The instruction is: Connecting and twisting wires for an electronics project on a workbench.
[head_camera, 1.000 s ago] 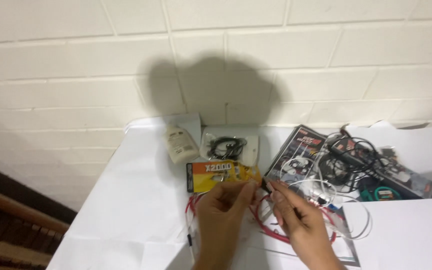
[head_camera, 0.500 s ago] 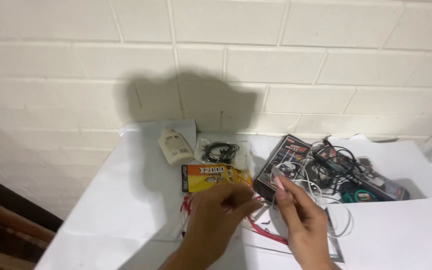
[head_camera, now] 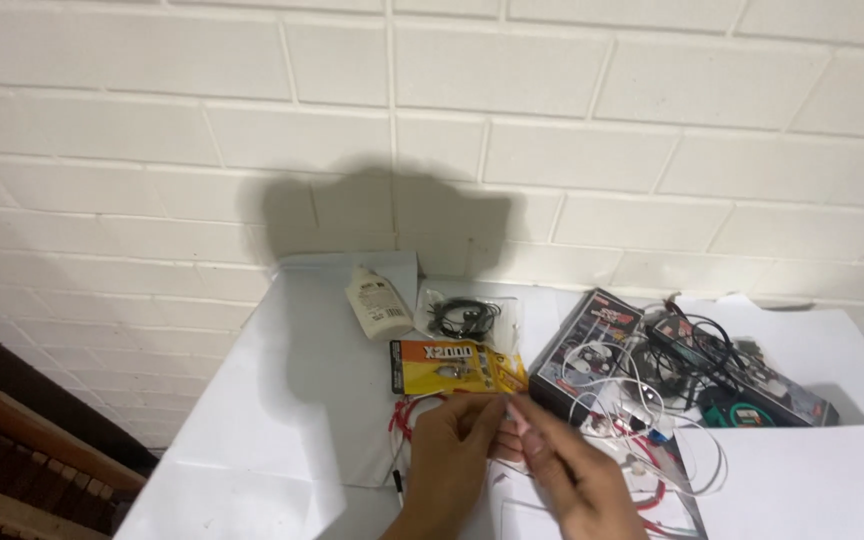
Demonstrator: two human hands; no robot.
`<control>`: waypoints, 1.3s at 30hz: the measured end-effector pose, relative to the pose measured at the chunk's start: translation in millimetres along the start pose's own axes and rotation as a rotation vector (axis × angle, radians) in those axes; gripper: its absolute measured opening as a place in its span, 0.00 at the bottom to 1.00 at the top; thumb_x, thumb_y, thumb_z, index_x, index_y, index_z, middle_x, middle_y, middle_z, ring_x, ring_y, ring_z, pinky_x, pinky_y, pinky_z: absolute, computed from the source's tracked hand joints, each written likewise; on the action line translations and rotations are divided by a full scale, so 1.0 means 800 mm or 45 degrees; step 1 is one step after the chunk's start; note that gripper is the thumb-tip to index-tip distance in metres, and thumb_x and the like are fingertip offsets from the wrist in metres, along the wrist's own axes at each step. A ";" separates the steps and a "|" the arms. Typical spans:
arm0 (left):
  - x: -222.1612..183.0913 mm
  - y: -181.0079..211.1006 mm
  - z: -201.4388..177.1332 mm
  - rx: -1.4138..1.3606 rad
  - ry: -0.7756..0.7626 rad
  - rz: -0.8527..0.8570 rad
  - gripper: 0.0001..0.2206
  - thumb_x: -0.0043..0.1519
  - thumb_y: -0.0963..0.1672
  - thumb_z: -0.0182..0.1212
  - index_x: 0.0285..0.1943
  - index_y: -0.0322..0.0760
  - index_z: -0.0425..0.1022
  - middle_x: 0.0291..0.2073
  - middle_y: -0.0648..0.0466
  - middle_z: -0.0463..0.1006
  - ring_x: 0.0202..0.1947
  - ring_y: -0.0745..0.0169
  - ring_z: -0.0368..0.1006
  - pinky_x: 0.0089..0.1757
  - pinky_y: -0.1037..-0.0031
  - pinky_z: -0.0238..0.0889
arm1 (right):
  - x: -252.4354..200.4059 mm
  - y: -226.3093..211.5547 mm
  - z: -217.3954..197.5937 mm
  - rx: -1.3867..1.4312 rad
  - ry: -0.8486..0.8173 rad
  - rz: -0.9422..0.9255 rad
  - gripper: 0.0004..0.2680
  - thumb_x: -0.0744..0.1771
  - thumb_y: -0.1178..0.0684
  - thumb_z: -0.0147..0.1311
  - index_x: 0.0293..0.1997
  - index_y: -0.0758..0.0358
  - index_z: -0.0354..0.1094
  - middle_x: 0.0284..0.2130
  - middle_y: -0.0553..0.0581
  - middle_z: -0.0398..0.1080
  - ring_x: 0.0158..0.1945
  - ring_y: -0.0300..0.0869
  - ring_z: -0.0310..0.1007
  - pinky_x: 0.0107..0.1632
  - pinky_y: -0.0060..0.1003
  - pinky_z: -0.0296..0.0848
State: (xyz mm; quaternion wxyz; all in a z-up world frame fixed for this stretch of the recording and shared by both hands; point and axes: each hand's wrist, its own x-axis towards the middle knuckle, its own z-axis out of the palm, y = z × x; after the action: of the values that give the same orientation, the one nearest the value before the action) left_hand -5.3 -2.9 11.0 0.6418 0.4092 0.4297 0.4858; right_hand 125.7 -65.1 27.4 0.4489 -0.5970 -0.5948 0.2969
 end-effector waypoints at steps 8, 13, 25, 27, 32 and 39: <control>-0.011 0.023 0.007 -0.080 0.040 -0.088 0.11 0.60 0.37 0.64 0.50 0.23 0.84 0.38 0.37 0.89 0.34 0.53 0.86 0.41 0.75 0.83 | 0.017 0.014 -0.003 0.018 0.089 0.081 0.17 0.66 0.48 0.51 0.63 0.48 0.74 0.64 0.47 0.75 0.69 0.34 0.69 0.69 0.31 0.60; -0.007 0.016 0.005 -0.091 0.043 -0.071 0.13 0.55 0.37 0.70 0.49 0.24 0.85 0.36 0.38 0.90 0.30 0.55 0.85 0.38 0.75 0.81 | 0.014 0.018 -0.004 0.085 0.112 0.063 0.16 0.66 0.49 0.52 0.61 0.51 0.75 0.62 0.49 0.77 0.67 0.33 0.71 0.68 0.29 0.61; -0.013 0.041 0.005 -0.175 0.033 -0.117 0.13 0.49 0.36 0.75 0.43 0.21 0.88 0.35 0.39 0.89 0.34 0.56 0.83 0.42 0.75 0.79 | 0.003 -0.001 -0.009 0.239 0.146 -0.034 0.17 0.66 0.53 0.52 0.61 0.57 0.76 0.58 0.52 0.81 0.60 0.31 0.75 0.61 0.25 0.67; -0.013 0.038 0.006 -0.176 0.054 -0.141 0.11 0.51 0.35 0.75 0.42 0.20 0.89 0.31 0.39 0.88 0.31 0.56 0.81 0.40 0.74 0.78 | 0.004 0.003 -0.012 0.239 0.110 -0.091 0.16 0.66 0.53 0.53 0.61 0.59 0.75 0.57 0.55 0.81 0.61 0.35 0.77 0.64 0.28 0.69; -0.003 0.020 0.003 -0.189 0.059 -0.101 0.07 0.51 0.35 0.76 0.36 0.19 0.86 0.26 0.40 0.85 0.27 0.52 0.81 0.37 0.71 0.79 | 0.008 0.007 -0.004 0.341 0.122 0.024 0.16 0.66 0.54 0.52 0.61 0.57 0.76 0.61 0.54 0.78 0.65 0.36 0.73 0.67 0.28 0.63; -0.002 0.020 0.004 -0.085 0.039 -0.131 0.07 0.55 0.37 0.74 0.36 0.19 0.85 0.26 0.38 0.85 0.26 0.54 0.78 0.34 0.70 0.77 | 0.001 0.004 -0.013 0.197 0.160 -0.104 0.16 0.65 0.52 0.55 0.60 0.54 0.77 0.61 0.55 0.77 0.67 0.35 0.71 0.68 0.28 0.60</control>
State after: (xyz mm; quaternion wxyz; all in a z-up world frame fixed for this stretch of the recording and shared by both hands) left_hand -6.7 -2.1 27.3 0.6726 0.3573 0.4434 0.4726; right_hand 136.1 -66.2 29.1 0.5419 -0.5534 -0.5646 0.2852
